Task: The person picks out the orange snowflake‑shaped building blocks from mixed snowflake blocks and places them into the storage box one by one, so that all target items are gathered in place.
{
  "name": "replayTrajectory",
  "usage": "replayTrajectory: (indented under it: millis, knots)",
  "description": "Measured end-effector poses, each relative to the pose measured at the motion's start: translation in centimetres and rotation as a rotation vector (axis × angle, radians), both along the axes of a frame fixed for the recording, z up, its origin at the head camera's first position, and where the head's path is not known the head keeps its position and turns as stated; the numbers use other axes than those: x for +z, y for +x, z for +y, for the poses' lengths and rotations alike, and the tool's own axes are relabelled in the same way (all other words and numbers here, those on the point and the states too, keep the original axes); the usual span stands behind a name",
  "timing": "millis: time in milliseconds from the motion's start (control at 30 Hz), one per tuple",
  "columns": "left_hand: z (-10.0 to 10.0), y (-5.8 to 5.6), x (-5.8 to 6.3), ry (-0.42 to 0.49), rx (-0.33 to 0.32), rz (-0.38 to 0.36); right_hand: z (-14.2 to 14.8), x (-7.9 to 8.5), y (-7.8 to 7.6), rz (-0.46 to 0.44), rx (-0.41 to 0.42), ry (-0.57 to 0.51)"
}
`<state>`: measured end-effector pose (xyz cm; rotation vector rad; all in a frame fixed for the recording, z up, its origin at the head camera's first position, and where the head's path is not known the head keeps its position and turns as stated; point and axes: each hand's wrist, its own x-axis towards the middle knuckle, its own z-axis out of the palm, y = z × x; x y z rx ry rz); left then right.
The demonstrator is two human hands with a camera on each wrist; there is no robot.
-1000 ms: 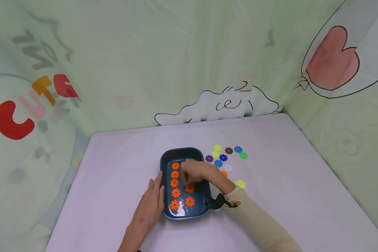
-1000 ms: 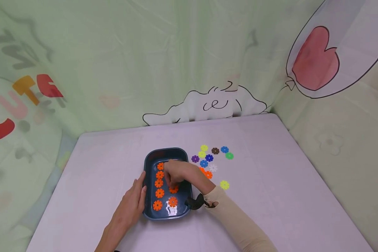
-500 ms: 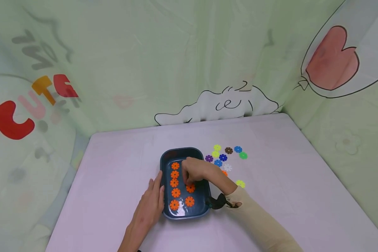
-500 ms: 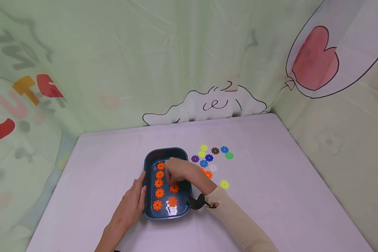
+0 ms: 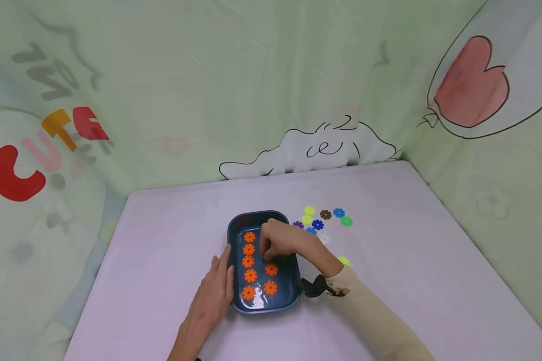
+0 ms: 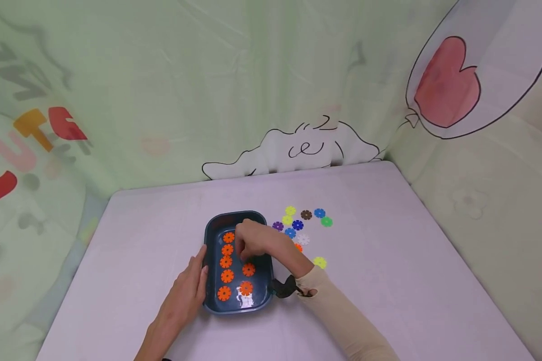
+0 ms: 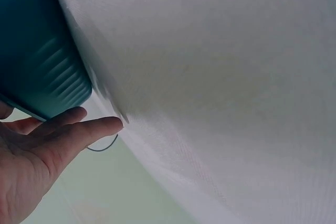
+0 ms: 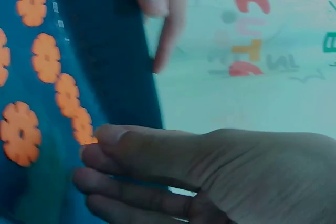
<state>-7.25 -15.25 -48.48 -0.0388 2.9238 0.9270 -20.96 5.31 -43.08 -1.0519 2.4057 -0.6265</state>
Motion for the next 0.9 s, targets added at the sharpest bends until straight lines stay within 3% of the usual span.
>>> replayTrajectory:
  millis: [100, 233, 500, 700, 900]
  knots:
    - [0.0, -0.1, 0.0, -0.004, 0.004, 0.0, 1.0, 1.4, -0.2, 0.031, 0.012, -0.062]
    - [-0.1, -0.2, 0.1, -0.013, 0.008, 0.015, 2.6, 3.4, -0.1, 0.086, -0.034, -0.116]
    - [-0.2, 0.3, 0.0, -0.023, 0.019, 0.019, 5.6, 4.8, 1.1, 0.212, -0.138, -0.198]
    - [0.0, 0.1, 0.0, -0.013, 0.013, 0.013, 8.2, 4.2, 1.8, 0.233, -0.22, -0.198]
    - [0.1, 0.1, 0.0, -0.009, 0.003, 0.012, 10.3, 2.4, 2.6, 0.226, -0.34, -0.106]
